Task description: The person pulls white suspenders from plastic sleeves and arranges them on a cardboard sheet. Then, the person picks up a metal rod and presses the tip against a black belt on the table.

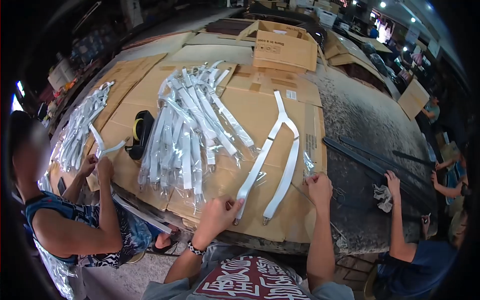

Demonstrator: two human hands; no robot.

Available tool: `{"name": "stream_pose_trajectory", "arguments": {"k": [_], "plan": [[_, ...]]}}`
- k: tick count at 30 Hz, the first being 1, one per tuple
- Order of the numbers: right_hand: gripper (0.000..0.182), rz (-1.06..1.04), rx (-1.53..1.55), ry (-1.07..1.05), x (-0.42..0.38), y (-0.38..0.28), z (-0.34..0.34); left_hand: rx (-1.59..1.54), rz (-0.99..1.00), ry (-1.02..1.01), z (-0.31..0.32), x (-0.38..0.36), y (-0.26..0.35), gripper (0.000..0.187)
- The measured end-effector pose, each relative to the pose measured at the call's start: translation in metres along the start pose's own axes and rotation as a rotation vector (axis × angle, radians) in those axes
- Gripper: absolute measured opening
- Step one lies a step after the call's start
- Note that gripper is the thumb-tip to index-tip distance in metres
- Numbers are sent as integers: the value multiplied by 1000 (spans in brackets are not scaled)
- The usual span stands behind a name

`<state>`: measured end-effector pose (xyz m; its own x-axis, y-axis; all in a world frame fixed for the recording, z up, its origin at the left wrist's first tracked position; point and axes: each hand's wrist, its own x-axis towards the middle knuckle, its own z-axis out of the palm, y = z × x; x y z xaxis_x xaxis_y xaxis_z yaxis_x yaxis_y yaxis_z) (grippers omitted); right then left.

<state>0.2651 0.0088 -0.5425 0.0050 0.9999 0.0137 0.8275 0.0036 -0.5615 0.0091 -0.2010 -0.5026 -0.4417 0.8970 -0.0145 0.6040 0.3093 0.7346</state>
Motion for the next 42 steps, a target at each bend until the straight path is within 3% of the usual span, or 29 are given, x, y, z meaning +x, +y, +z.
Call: {"name": "stream_pose_trajectory", "arguments": {"k": [2,5,8,12,14,15,17,19,21,23,27,30,34,37,39,42], "plan": [[26,19,67,-28,12,12,2,-64,-5,-16,2,-1,-3,40],[19,-138,368,14,37,42,16,-68,14,67,-2,-1,-3,39],[13,-268,719,177,44,23,4,-107,42,155,-13,2,13,35],[10,-280,1136,317,24,-51,-40,-444,79,-63,-20,8,32,28],[9,-368,1122,299,10,-74,-56,-724,35,-269,-21,10,47,24],[9,-411,1113,293,0,-83,-63,-704,82,-314,-17,9,50,31],[7,-538,938,229,-28,-95,-68,-856,140,-356,-18,7,66,35],[9,-672,705,22,-78,-113,-84,-954,182,-389,-15,10,69,43],[10,-738,800,-198,-114,-114,-71,-1004,122,-372,-12,14,65,40],[11,-677,710,-430,-137,-104,-63,-961,71,-278,-8,19,63,31],[13,-656,618,-633,-158,-92,-65,-958,0,-300,-7,22,55,27],[13,-837,696,-655,-171,-78,-42,-970,-34,-305,-4,24,49,29],[15,-728,747,-859,-183,-69,-31,-1046,-110,-400,2,21,48,37],[20,-767,623,-778,-172,-53,-30,-1047,-100,-402,3,15,50,49],[25,-332,755,-803,-160,-37,-23,-1090,-36,-436,1,6,52,45],[29,3,1260,-741,-145,-38,-25,-1094,0,-656,-7,-5,52,41]]}}
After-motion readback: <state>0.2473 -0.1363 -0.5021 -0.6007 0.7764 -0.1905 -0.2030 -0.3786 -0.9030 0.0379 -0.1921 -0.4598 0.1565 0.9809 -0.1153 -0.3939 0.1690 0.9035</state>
